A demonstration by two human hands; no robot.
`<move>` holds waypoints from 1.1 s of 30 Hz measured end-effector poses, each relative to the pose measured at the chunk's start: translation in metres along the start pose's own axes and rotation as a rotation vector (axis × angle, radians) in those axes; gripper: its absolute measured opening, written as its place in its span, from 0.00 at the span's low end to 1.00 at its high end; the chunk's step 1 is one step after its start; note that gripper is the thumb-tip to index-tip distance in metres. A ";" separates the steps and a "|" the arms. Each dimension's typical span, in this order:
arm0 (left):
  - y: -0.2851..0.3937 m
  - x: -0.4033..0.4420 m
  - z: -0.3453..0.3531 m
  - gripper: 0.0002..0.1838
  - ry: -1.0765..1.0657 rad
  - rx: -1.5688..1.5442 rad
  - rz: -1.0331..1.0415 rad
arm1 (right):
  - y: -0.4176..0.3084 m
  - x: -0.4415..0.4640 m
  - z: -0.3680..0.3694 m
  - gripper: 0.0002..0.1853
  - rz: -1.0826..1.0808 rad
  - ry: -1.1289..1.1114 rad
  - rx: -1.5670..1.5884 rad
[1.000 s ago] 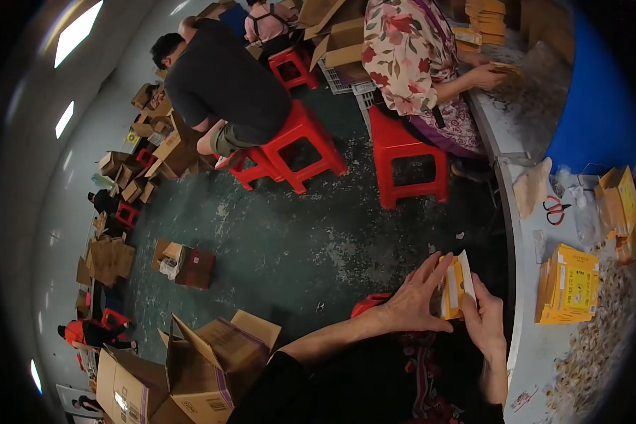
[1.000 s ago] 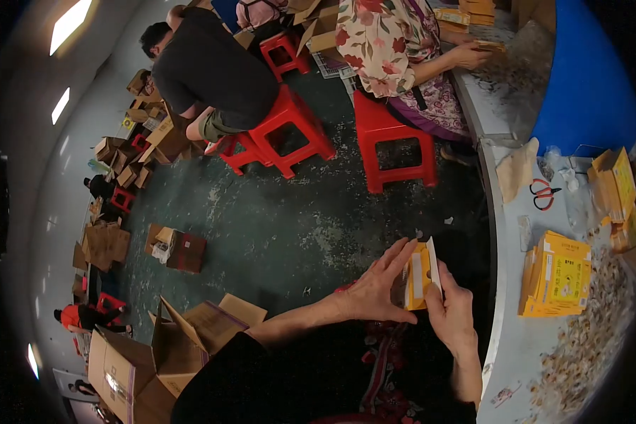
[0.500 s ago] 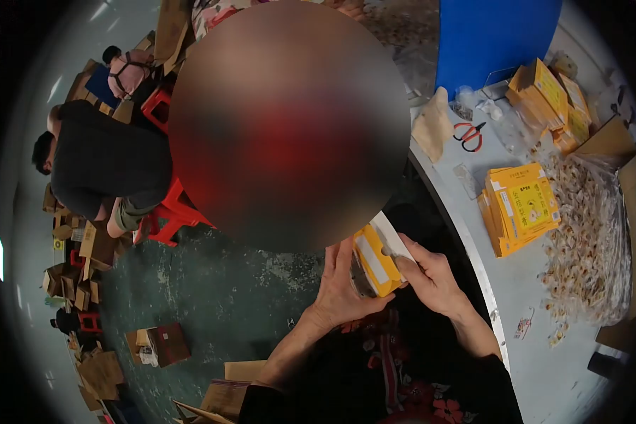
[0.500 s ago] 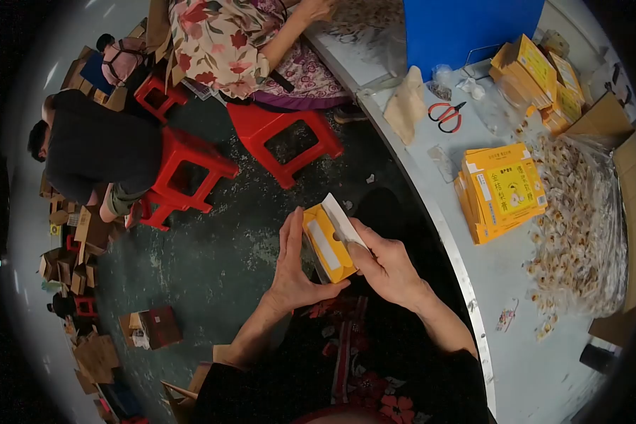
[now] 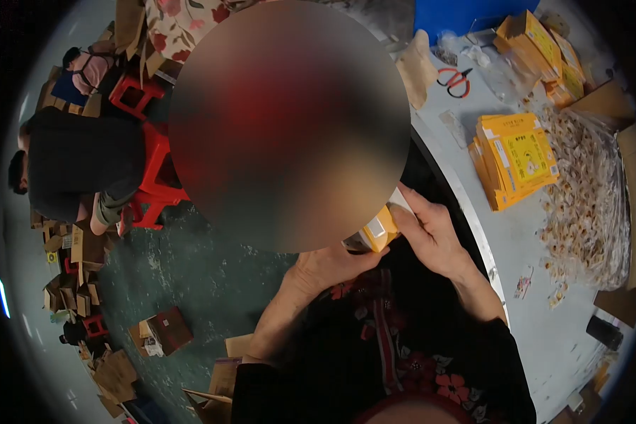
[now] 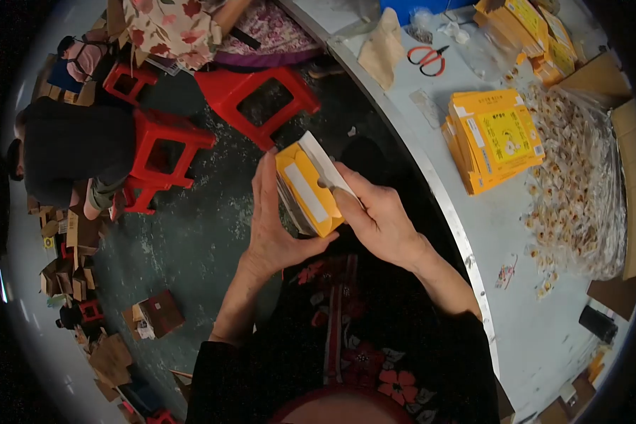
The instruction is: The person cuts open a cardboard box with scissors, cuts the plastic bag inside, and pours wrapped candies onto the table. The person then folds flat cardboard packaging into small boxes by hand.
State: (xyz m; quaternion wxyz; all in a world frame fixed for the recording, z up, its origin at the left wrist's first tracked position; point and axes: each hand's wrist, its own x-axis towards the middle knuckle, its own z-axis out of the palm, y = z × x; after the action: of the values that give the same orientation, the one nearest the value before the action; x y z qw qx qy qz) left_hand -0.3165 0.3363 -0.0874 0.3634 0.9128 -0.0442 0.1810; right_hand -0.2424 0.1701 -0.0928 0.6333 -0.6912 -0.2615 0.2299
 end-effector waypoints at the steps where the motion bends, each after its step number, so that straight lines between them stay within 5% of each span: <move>1: 0.001 0.000 0.001 0.62 -0.007 0.000 -0.001 | 0.000 -0.001 0.002 0.20 -0.040 0.027 0.067; 5: 0.000 0.001 0.006 0.62 -0.016 -0.015 0.009 | 0.004 -0.003 -0.003 0.20 -0.025 0.019 0.077; 10: 0.006 0.002 0.014 0.48 -0.061 0.321 0.236 | 0.013 0.002 -0.018 0.16 0.127 -0.069 0.104; 15: 0.029 -0.022 0.001 0.36 -0.011 0.160 0.258 | 0.039 -0.001 -0.022 0.14 0.193 0.203 0.530; 18: 0.003 -0.050 0.001 0.35 -0.203 -0.116 -0.002 | 0.050 -0.010 -0.021 0.14 0.226 0.356 0.912; 20: -0.011 -0.052 0.015 0.35 -0.025 -0.740 -0.751 | 0.063 -0.016 -0.014 0.13 0.230 0.390 0.991; 25: -0.009 -0.022 0.036 0.36 0.302 -1.286 -0.590 | 0.080 -0.033 0.013 0.13 0.229 0.370 1.228; 28: -0.014 -0.016 0.033 0.35 0.229 -1.245 -0.623 | 0.094 -0.047 0.005 0.16 0.273 0.080 1.166; 30: -0.026 -0.018 0.018 0.34 0.099 -1.161 -0.457 | 0.097 -0.055 -0.022 0.25 0.212 -0.025 0.983; 33: -0.034 -0.025 0.003 0.35 -0.046 -1.195 -0.495 | 0.065 -0.047 -0.043 0.35 0.137 -0.060 0.746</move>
State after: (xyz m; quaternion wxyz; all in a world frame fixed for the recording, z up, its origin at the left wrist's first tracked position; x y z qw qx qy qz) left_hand -0.3316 0.3578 -0.1207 0.8388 0.5401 0.0668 0.0166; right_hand -0.2454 0.1030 -0.1538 0.8166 -0.4221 -0.1312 0.3711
